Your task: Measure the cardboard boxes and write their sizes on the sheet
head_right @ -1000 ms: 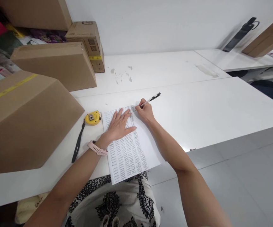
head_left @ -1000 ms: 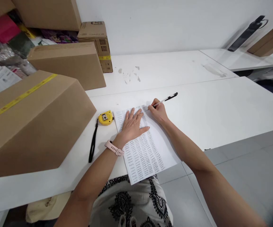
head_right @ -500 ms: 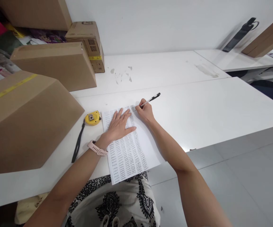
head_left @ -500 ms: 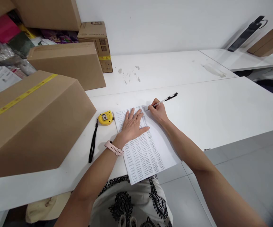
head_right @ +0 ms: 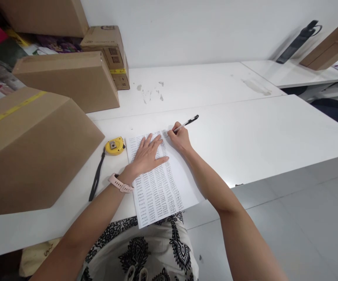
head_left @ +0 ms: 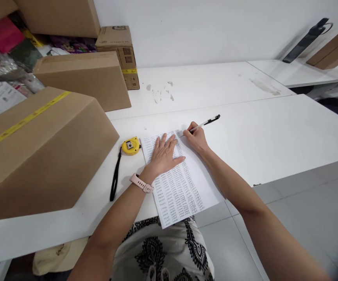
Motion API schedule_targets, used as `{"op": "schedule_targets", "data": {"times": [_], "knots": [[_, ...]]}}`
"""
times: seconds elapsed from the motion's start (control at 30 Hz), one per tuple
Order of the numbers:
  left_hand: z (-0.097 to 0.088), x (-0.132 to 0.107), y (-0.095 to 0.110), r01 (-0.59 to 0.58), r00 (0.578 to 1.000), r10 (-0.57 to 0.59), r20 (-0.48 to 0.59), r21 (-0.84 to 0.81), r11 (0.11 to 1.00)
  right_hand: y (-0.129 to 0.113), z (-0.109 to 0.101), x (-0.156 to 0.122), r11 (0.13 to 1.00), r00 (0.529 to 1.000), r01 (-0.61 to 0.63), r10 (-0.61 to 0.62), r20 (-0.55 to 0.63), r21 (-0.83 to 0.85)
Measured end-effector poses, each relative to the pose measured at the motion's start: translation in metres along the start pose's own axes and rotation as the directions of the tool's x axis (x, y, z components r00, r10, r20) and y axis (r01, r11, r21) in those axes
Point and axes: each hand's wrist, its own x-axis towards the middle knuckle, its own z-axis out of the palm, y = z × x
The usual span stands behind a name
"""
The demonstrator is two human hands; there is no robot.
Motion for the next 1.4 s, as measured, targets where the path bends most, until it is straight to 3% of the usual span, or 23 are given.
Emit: {"op": "schedule_targets", "data": {"times": [0.23,0.33,0.4,0.5,0.57,0.63,0.7,0.8,0.87,0.93,1.0,1.07,1.2,1.3,1.4], "knots": [[0.002,0.0,-0.001,-0.011,1.0,0.011,-0.009,0.011,1.0,0.011,-0.004,0.006,0.998,0.997,0.064,-0.064,-0.053,-0.002],[0.001,-0.001,-0.002,-0.006,1.0,0.006,-0.007,0.011,1.0,0.021,-0.012,0.011,0.96,0.976,0.212,-0.216,-0.003,-0.185],[0.003,-0.001,-0.003,-0.007,1.0,0.007,-0.011,0.015,1.0,0.028,-0.017,0.014,0.882,0.952,0.302,-0.296,0.074,-0.361],[0.006,-0.001,-0.003,-0.017,1.0,0.017,-0.025,0.019,1.0,0.034,-0.019,0.016,0.782,0.936,0.35,-0.309,0.167,-0.516],[0.006,-0.001,-0.001,-0.028,0.997,0.029,-0.068,0.017,0.999,0.036,-0.018,0.017,0.771,0.939,0.344,-0.298,0.173,-0.537],[0.002,-0.001,0.001,-0.025,0.983,0.028,-0.18,0.022,0.999,0.037,-0.017,0.017,0.782,0.944,0.328,-0.293,0.152,-0.53],[-0.008,-0.003,0.0,0.027,0.941,-0.016,-0.338,0.028,0.999,0.038,-0.016,0.018,0.79,0.945,0.323,-0.295,0.137,-0.522],[-0.025,-0.014,-0.012,0.241,0.832,-0.201,-0.517,0.011,0.97,0.043,-0.016,0.019,0.797,0.939,0.339,-0.315,0.135,-0.5],[-0.033,-0.024,-0.026,0.4,0.774,-0.36,-0.522,-0.038,0.916,0.048,-0.016,0.02,0.812,0.933,0.357,-0.336,0.129,-0.463],[-0.036,-0.037,-0.042,0.454,0.77,-0.454,-0.449,-0.115,0.884,0.053,-0.016,0.023,0.833,0.928,0.369,-0.352,0.12,-0.412],[-0.036,-0.05,-0.055,0.43,0.789,-0.469,-0.397,-0.189,0.883,0.057,-0.015,0.025,0.85,0.924,0.38,-0.363,0.115,-0.365],[-0.035,-0.065,-0.061,0.404,0.78,-0.466,-0.419,-0.231,0.885,0.058,-0.015,0.026,0.862,0.922,0.387,-0.371,0.111,-0.328],[-0.038,-0.121,-0.05,0.354,0.693,-0.502,-0.518,-0.362,0.862,0.053,-0.015,0.022,0.887,0.924,0.381,-0.373,0.082,-0.261],[-0.043,-0.186,-0.034,0.084,0.538,-0.607,-0.585,-0.679,0.729,0.042,-0.018,0.02,0.926,0.949,0.314,-0.312,0.043,-0.21],[-0.049,-0.251,-0.023,-0.021,0.393,-0.714,-0.579,-0.782,0.623,0.022,-0.02,0.022,0.962,0.976,0.214,-0.217,0.004,-0.168]]}}
